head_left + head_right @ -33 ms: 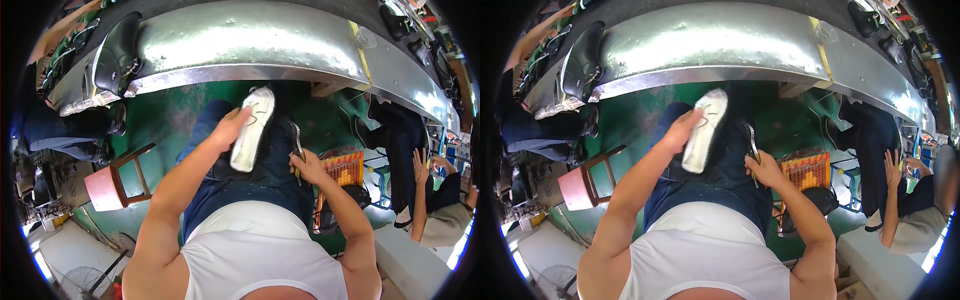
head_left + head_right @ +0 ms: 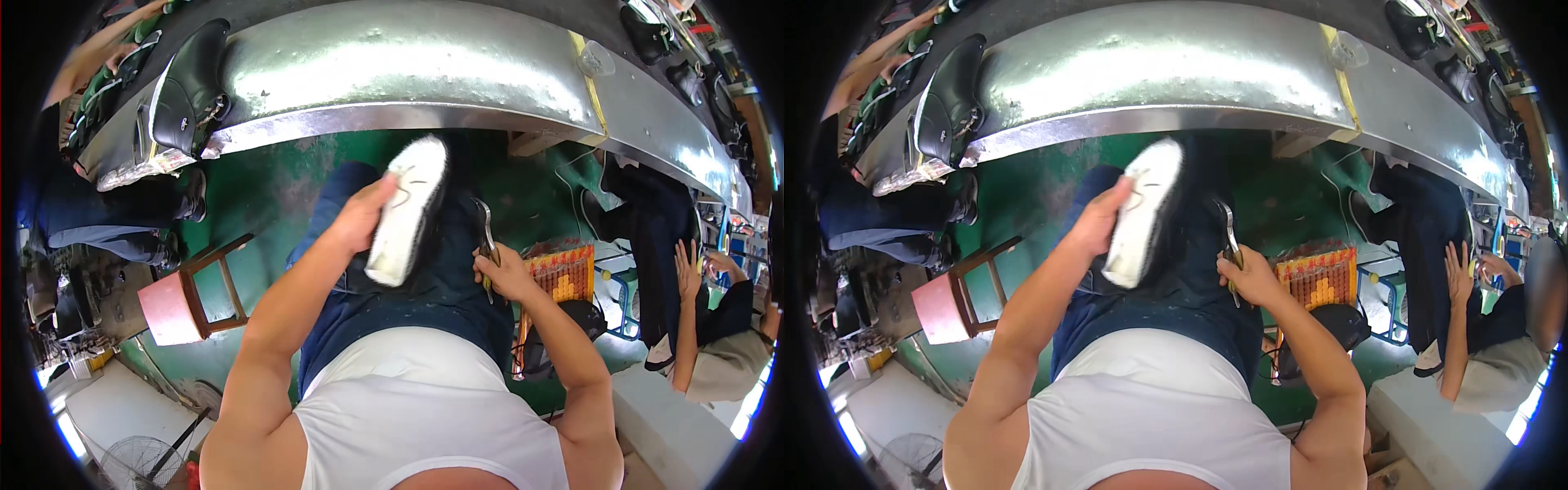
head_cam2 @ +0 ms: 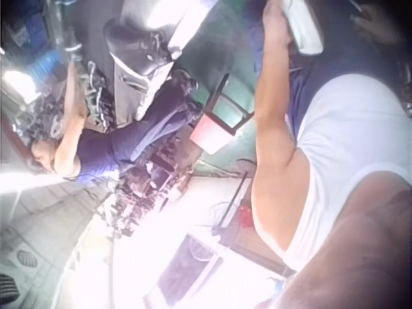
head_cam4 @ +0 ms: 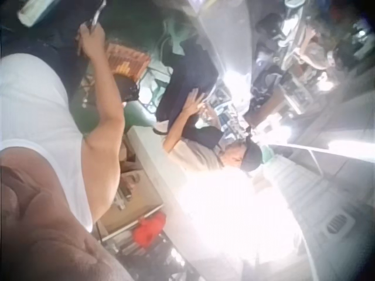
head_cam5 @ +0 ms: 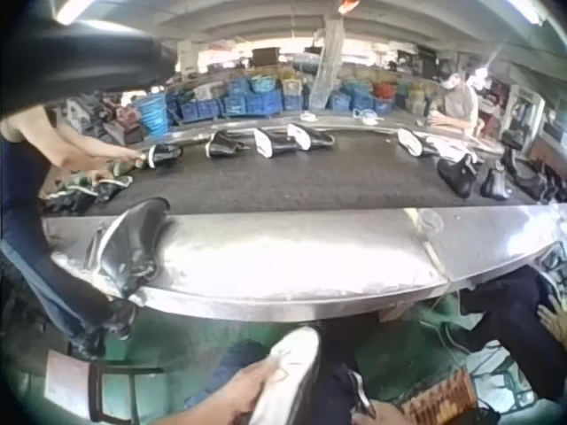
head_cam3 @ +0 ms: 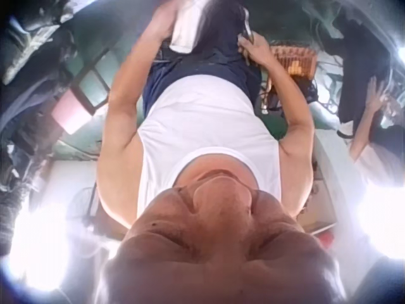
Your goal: Manually lasting a shoe upper onto a form using a set of pliers to pull and secure the material.
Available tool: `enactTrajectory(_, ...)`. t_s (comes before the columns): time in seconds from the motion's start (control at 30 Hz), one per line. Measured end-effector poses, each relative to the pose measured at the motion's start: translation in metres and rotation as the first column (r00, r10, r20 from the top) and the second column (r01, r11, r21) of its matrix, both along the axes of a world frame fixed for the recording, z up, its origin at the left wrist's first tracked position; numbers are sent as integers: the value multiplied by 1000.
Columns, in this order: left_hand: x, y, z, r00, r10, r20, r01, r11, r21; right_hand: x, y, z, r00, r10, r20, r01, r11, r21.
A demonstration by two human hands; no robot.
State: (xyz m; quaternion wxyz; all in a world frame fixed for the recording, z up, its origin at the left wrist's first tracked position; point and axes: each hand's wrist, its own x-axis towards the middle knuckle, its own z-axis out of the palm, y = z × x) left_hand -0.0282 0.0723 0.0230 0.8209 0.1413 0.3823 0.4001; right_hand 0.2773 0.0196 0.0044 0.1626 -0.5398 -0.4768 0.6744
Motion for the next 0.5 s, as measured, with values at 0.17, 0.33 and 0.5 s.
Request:
enactTrajectory(0.17,-7,-1,-31,998,53,-40,-56,996,-75,-2,-3,4,996,80,-33,-78,995,64)
enactTrajectory(0.33,-2,20,-32,837,-327,-438,279,945,-171,-9,-3,23,991,115,73,-117,993,20)
enactTrajectory(0.5,9,23,-25,695,-233,-680,269,962,-55,-11,-10,44,965,165,204,-179,983,49)
